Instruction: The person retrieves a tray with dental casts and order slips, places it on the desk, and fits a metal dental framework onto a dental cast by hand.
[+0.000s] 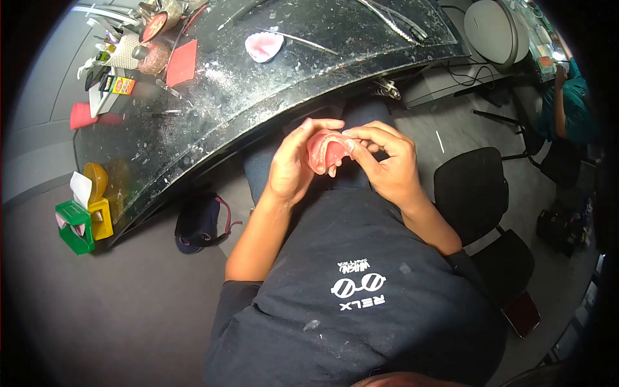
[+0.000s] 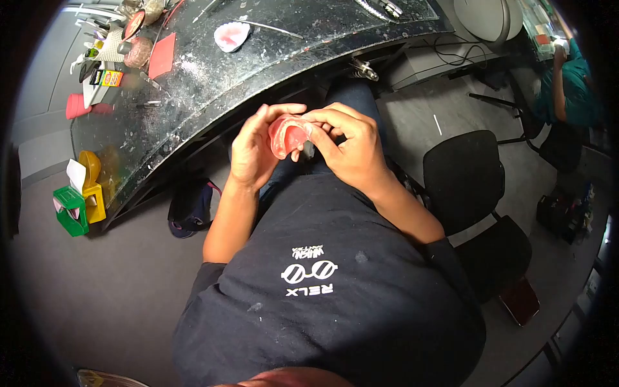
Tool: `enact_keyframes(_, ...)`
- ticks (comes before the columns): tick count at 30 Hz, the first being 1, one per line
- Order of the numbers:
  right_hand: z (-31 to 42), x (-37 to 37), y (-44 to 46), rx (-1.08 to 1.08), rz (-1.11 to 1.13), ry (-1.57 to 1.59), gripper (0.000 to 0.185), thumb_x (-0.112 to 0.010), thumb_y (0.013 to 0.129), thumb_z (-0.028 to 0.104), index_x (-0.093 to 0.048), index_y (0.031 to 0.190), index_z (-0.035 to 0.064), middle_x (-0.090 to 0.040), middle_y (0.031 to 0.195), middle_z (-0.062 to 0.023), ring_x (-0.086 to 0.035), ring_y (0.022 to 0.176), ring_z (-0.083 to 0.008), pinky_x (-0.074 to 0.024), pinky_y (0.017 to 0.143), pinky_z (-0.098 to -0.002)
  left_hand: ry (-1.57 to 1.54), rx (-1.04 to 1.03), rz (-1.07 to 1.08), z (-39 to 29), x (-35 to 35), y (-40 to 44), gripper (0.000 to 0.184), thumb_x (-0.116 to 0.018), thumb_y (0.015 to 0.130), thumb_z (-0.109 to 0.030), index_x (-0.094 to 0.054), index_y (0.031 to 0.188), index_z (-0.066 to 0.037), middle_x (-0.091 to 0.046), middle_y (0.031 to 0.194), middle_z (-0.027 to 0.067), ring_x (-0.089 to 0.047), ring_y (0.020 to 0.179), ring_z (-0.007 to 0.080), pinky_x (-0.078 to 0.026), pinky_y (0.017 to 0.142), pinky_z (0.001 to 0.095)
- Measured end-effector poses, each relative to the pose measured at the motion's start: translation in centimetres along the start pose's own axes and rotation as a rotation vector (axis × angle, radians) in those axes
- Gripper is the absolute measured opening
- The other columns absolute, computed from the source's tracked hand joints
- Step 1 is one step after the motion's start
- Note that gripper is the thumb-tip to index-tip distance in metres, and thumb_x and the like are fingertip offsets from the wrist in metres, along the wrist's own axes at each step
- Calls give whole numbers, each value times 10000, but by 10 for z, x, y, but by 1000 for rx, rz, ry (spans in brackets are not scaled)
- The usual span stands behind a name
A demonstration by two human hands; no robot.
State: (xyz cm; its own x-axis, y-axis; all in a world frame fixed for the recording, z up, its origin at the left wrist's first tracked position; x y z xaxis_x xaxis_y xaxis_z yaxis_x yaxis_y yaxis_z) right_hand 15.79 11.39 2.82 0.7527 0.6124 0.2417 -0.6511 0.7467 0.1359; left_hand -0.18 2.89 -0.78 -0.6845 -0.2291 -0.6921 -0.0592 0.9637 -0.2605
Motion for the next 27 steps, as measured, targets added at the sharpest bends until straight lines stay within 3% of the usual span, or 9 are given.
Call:
enact_keyframes(6,-4,3,-1,-64,42,92,168,-718,932,15,-748,1091,-31,-709,1002,-98,-679,836,-112,-547,700,-235,159,-32,-17,9,-1,-3,354,-700,974,-158,-596,1271,6,-709,939,100,-645,699,120,-530,616,238)
enact_keyframes(9,-24,17,-1,-23,23,78,201,-721,942,37,-738,1134,-21,-696,1034,-90,-651,890,-101,-552,725,-237,215,0,-12,13,-2,0,367,-699,975,-198,-583,1275,-21,-729,960,152,-644,723,129,-517,613,247)
enact_keyframes(13,-56,82,-4,-107,-184,-107,231,-758,934,136,-717,1103,-15,-701,887,-106,-689,803,-160,-543,708,-284,348,5,-65,12,-3,4,363,-709,951,-179,-601,1266,-34,-732,965,164,-659,724,157,-528,612,261)
enact_keyframes(18,-183,218,-53,-428,-586,-590,305,-773,905,239,-728,1086,-2,-751,1049,-155,-720,955,-315,-561,849,-380,396,19,10,9,-30,31,422,-750,926,-129,-576,1297,-29,-719,1127,150,-720,901,191,-537,705,255)
enact_keyframes(19,-243,247,-73,-499,-698,-689,372,-759,917,266,-696,1169,0,-724,1148,-173,-696,1051,-344,-539,926,-426,417,26,18,4,-43,40,425,-752,936,-109,-559,1303,-12,-720,1128,152,-731,958,202,-539,742,255)
enact_keyframes(20,-251,264,-81,-770,-695,-909,514,-725,940,366,-632,1318,30,-626,1358,-186,-570,1284,-347,-426,1093,-475,442,60,39,-3,-56,49,423,-738,935,-42,-557,1313,10,-697,1205,137,-730,1023,215,-550,788,270)
enact_keyframes(21,-286,281,-95,-885,-718,-1017,622,-685,940,475,-586,1386,53,-501,1495,-203,-421,1412,-382,-247,1177,-618,462,58,45,-9,-70,62,423,-738,935,-42,-557,1313,10,-697,1205,137,-730,1023,215,-550,788,270)
enact_keyframes(22,-305,288,-105,-1097,-723,-1103,689,-680,928,529,-562,1424,66,-363,1616,-193,-295,1513,-377,-135,1214,-654,552,2,80,-16,-86,78,407,-725,937,-22,-562,1308,15,-698,1205,130,-724,1034,209,-550,821,276)
enact_keyframes(27,-388,285,-172,-1050,-805,-1135,554,-696,879,406,-649,1335,93,-250,1694,-142,-191,1574,-355,-61,1231,-659,832,-263,136,-58,-165,195,285,-632,968,47,-580,1248,47,-721,1129,158,-705,1053,200,-539,951,308)
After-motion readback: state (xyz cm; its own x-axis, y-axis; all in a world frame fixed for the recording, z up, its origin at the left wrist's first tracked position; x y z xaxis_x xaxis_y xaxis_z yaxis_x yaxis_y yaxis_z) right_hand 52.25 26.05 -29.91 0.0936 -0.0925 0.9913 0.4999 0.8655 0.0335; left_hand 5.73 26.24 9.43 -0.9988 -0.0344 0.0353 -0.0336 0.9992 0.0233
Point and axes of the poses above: each hand's wrist, its own y-axis towards the middle knuckle, its own x-axis out of the back of the hand, z = x × y, the point moved 3 cm from there along y, towards the middle knuckle
